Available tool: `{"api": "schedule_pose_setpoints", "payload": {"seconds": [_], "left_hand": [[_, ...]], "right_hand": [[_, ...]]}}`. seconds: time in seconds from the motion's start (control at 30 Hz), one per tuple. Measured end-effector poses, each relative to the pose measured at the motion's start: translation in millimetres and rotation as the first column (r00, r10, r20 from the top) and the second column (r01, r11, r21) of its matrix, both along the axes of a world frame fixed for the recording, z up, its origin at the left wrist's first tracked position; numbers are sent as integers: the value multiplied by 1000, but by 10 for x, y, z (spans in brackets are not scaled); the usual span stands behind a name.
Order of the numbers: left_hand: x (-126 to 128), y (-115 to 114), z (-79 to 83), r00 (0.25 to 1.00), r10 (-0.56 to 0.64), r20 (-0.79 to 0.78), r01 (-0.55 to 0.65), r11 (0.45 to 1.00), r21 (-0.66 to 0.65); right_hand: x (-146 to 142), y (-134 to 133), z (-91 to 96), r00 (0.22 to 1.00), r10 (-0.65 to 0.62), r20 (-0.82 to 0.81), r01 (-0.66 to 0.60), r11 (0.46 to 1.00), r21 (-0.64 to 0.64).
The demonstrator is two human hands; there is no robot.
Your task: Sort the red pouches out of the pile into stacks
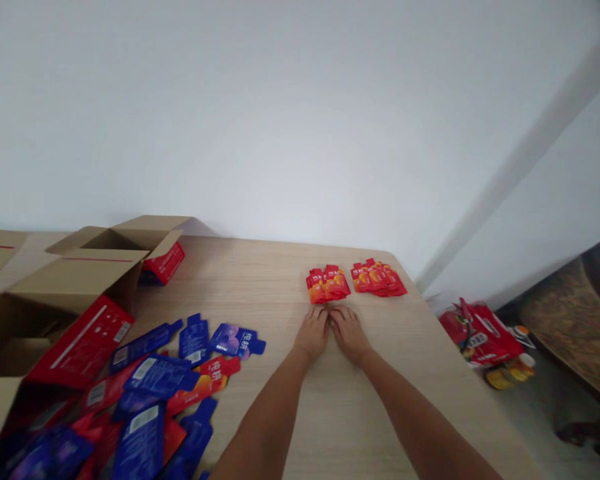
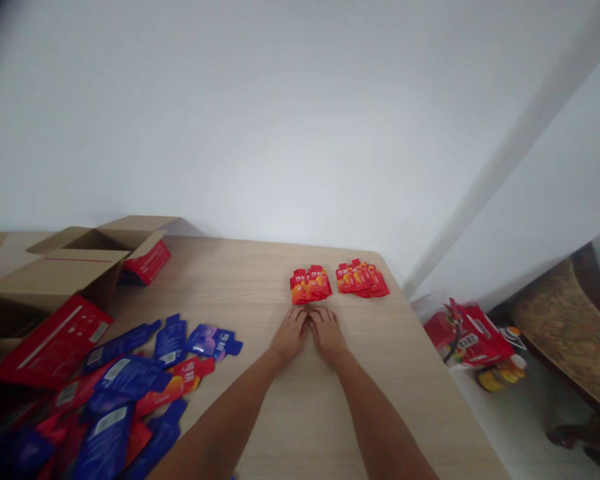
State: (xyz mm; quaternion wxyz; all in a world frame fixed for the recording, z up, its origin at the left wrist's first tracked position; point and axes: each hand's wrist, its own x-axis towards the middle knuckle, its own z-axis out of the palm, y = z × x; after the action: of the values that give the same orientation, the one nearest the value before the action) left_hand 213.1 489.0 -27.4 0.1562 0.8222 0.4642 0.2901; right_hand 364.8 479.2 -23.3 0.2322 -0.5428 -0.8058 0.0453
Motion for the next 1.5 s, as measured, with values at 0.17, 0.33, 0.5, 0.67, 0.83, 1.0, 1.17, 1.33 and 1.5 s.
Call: {"api": "schedule_pose_setpoints", "payload": {"seconds": [0.17, 0.33, 0.5, 0.67, 0.83, 1.0, 1.17, 1.33, 1.5], "left_hand": [[32, 143, -15, 1000, -10, -10, 10, 1000, 21], [27, 143, -48, 1000, 5, -24, -4, 999, 46], [26, 138, -39, 1000, 14, -25, -13, 998, 59], [20, 127, -6, 1000, 20, -23, -19, 999, 49], [12, 129, -18, 999, 29, -18, -28, 998, 51], [11, 147, -27, 999, 39, 12, -39, 998, 46], [10, 149, -14, 999, 45, 6, -45, 998, 40], [6, 182, -16, 999, 50, -6, -49, 998, 35], [10, 225, -26, 998, 56, 1, -56, 998, 31]], "right_hand": [[8, 92, -13, 1000, 4, -15, -4, 1000, 0], [17, 90, -47, 999, 6, -44, -5, 1000, 9], [14, 107, -43, 998, 5, -65, -4, 1000, 5], [5, 124, -37, 998, -8, -59, 8, 1000, 6], [0, 161, -64, 997, 17, -73, -14, 999, 42], [-1, 237, -126, 996, 34, -87, -26, 996, 83], [-15, 273, -128, 999, 12, -47, -9, 998, 63], [-48, 328, -120, 998, -65, 9, 65, 997, 37], [-62, 356, -120, 997, -76, 21, 75, 996, 38]]}}
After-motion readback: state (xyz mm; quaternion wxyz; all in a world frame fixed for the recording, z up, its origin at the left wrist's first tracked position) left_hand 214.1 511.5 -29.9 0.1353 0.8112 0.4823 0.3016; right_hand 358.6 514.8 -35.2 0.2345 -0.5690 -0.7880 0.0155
